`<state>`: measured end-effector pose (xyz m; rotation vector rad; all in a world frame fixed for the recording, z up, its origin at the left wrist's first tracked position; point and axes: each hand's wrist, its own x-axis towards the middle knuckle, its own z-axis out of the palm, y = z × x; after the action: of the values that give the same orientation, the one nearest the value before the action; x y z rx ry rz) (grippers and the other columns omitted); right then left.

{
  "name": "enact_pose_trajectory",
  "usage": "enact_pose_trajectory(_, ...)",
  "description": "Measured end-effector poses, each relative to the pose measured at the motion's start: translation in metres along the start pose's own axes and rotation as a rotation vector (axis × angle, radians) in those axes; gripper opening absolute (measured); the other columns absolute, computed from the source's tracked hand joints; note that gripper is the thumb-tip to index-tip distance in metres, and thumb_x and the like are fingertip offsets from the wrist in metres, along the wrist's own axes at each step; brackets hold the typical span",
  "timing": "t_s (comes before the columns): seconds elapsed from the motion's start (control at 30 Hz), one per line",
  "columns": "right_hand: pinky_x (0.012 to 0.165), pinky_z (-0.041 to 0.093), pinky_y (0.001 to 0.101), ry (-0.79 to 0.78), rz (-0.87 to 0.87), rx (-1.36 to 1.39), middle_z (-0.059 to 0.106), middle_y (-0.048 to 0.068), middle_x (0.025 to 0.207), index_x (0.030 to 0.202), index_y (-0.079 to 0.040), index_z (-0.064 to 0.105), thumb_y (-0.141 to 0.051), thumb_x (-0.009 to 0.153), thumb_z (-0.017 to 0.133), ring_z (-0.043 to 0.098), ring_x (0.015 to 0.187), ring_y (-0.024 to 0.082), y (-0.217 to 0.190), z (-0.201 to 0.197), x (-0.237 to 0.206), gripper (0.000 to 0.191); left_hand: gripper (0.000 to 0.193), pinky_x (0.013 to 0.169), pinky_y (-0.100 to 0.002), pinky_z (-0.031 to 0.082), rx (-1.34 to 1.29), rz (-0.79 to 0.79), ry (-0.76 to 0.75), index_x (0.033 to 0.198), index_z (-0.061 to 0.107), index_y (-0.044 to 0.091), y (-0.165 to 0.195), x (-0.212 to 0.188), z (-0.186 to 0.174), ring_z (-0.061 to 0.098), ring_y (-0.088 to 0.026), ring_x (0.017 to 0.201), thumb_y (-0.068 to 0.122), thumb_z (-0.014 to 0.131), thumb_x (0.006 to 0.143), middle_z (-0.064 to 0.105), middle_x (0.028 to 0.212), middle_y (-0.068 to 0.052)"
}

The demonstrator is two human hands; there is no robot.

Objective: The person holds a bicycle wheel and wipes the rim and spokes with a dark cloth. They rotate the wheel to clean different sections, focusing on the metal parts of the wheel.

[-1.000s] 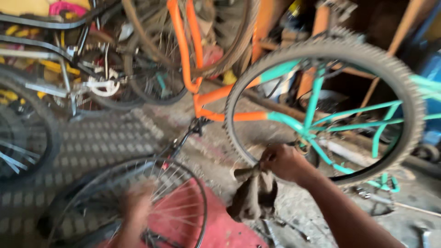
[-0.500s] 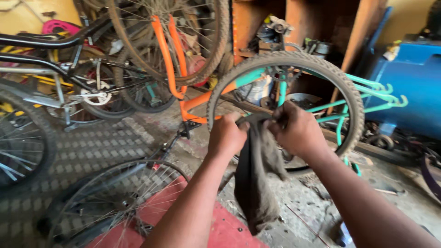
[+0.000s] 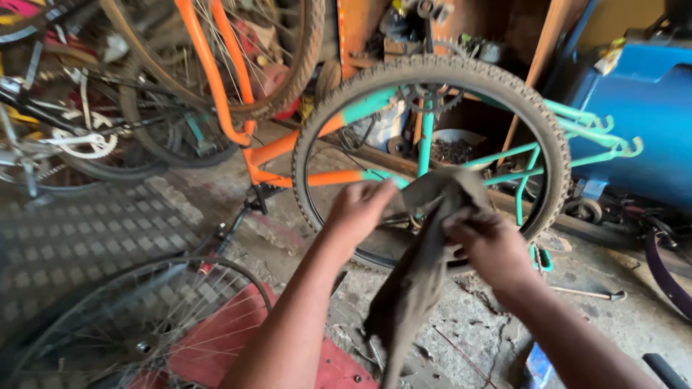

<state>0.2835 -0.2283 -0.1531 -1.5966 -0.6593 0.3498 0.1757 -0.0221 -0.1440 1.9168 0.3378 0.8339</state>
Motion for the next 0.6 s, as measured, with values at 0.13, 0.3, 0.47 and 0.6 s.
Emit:
enact_pose_trajectory(0.13,0.077,0.049,0.0378,0.105,0.117,0.128,0.075,0.005,0.095,0.102,-0.009,0.072,-0.019,0.099,0.064,0.065,0.085,0.02,-0.008,-0.019,0.003,0.013,0.057,0.076,-0.056,0.05,0.537,-0.285,0.104,0.08,0.071,-0.007,-0.126,-0.011,-0.012,0.068,-0.048,0.086,0.048,0.062,0.094,0.068,0.083,-0.034)
enact_pose_trajectory(0.3,0.085,0.055,0.0367,0.116,-0.014,0.254,0.068,0.004,0.097,0.106,-0.005,0.065,-0.015,0.106,0.057,0.066,0.087,0.017,-0.017,-0.028,0.005,0.013,0.047,0.093,-0.051,0.055,0.879,-0.533,-0.132,0.1,0.074,0.0,-0.244,-0.079,-0.034,0.068,-0.043,0.107,0.045,0.069,0.087,0.071,0.109,-0.027)
enact_pose_trajectory(0.47,0.086,0.055,0.035,0.163,-0.06,0.223,0.07,0.003,0.102,0.11,-0.006,0.067,-0.012,0.105,0.055,0.067,0.091,0.014,0.002,-0.032,0.012,0.014,0.045,0.095,-0.05,0.055,0.869,-0.792,-0.132,0.108,0.072,0.004,-0.279,-0.1,-0.023,0.068,-0.04,0.112,0.043,0.071,0.086,0.071,0.115,-0.023)
enact_pose_trajectory(0.6,0.084,0.055,0.037,0.261,-0.014,0.13,0.071,0.005,0.103,0.111,-0.004,0.066,-0.012,0.106,0.057,0.067,0.091,0.017,0.024,-0.044,0.016,0.013,0.045,0.093,-0.05,0.056,0.895,-0.842,-0.104,0.111,0.07,0.007,-0.294,-0.116,-0.001,0.068,-0.039,0.113,0.044,0.072,0.086,0.07,0.118,-0.02)
